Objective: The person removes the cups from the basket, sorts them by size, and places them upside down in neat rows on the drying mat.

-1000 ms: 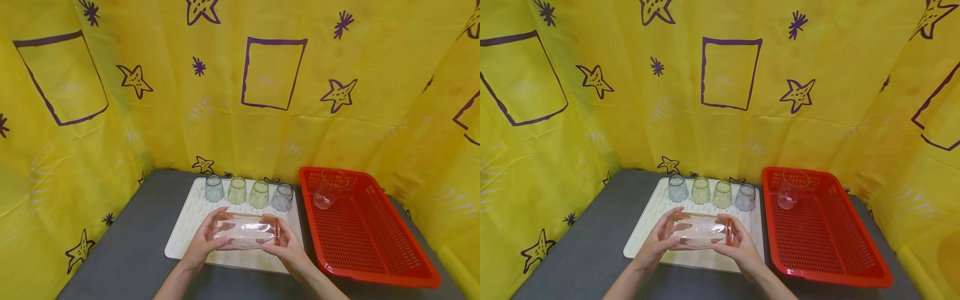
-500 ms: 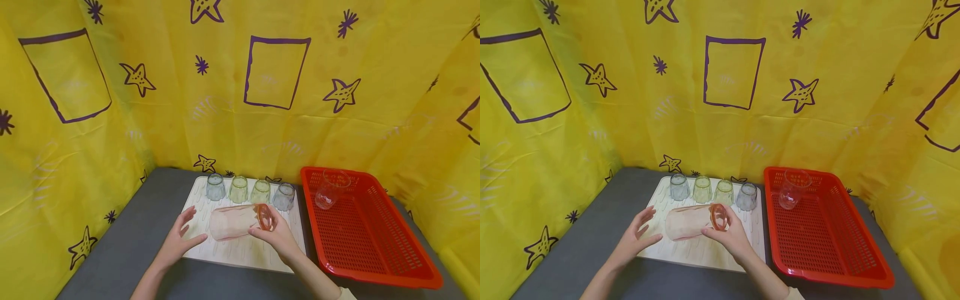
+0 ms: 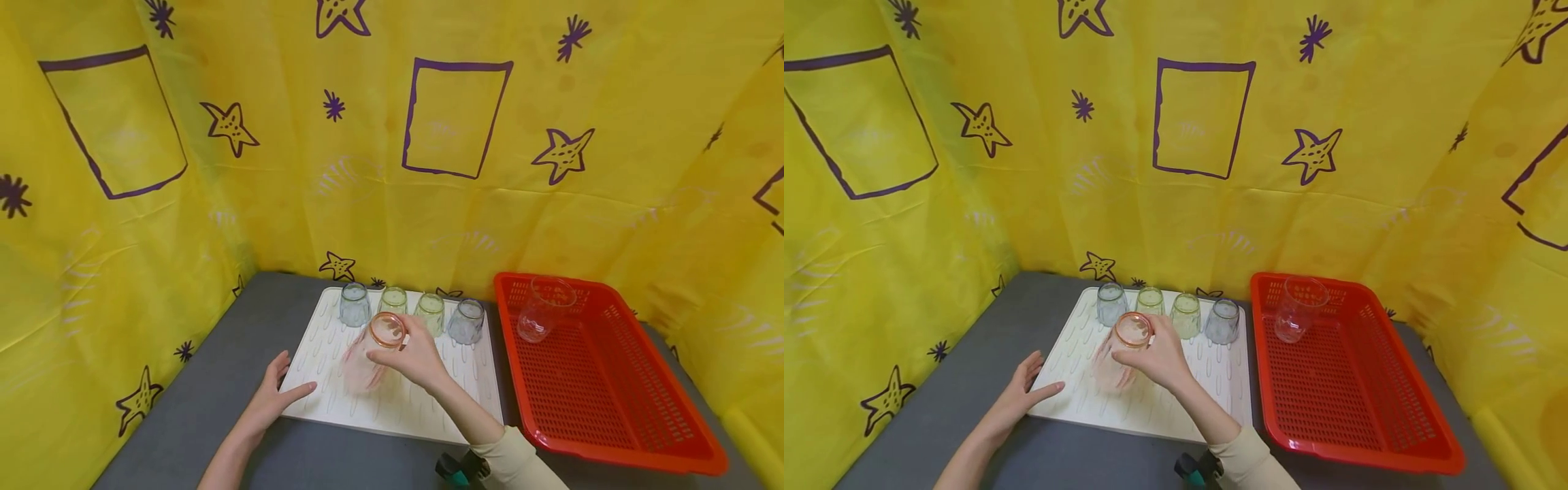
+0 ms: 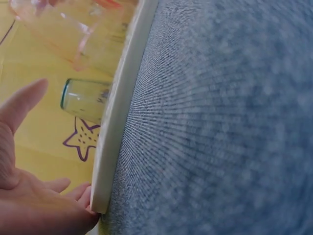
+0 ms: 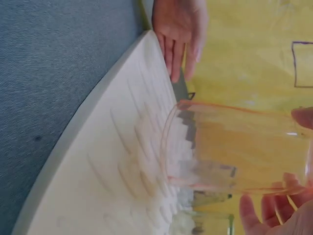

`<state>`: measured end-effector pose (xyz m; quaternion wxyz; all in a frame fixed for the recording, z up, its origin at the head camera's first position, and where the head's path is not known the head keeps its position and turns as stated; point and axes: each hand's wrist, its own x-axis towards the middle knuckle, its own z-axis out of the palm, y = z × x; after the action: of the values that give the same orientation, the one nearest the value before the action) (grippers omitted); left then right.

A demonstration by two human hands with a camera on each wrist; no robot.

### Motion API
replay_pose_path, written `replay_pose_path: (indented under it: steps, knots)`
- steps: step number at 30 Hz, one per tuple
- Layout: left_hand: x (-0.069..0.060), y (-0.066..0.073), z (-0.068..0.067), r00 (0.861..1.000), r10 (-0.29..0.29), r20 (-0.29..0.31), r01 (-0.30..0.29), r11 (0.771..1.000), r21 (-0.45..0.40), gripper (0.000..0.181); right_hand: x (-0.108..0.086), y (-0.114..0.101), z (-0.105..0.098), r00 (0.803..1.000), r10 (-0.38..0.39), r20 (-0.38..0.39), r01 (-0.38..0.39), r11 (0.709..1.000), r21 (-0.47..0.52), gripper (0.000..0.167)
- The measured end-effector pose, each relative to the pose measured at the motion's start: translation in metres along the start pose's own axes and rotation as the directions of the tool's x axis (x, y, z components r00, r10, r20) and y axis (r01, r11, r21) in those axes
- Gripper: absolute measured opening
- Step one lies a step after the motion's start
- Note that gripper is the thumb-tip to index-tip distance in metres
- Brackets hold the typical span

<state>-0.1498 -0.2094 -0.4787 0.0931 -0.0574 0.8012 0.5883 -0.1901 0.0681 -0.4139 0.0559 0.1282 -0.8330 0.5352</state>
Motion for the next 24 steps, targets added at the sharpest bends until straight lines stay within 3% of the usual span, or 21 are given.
replay_pose_path:
  steps: [8, 15, 24]
  knots:
    - [0.002, -0.009, -0.001, 0.999, 0.042, 0.025, -0.040, 0.997, -0.063, 0.103, 0.017, -0.006, 0.027, 0.997, -0.070, 0.024, 0.072, 0.994, -0.079, 0.063]
    - [0.001, -0.013, 0.002, 0.997, 0.076, 0.002, -0.076, 0.997, -0.014, 0.102, 0.027, -0.009, 0.044, 0.992, -0.110, 0.054, 0.117, 0.979, -0.165, 0.063]
    - [0.000, -0.016, 0.002, 0.997, 0.076, -0.015, -0.076, 0.997, -0.021, 0.099, 0.032, -0.009, 0.052, 0.992, -0.084, 0.094, 0.101, 0.977, -0.186, 0.068]
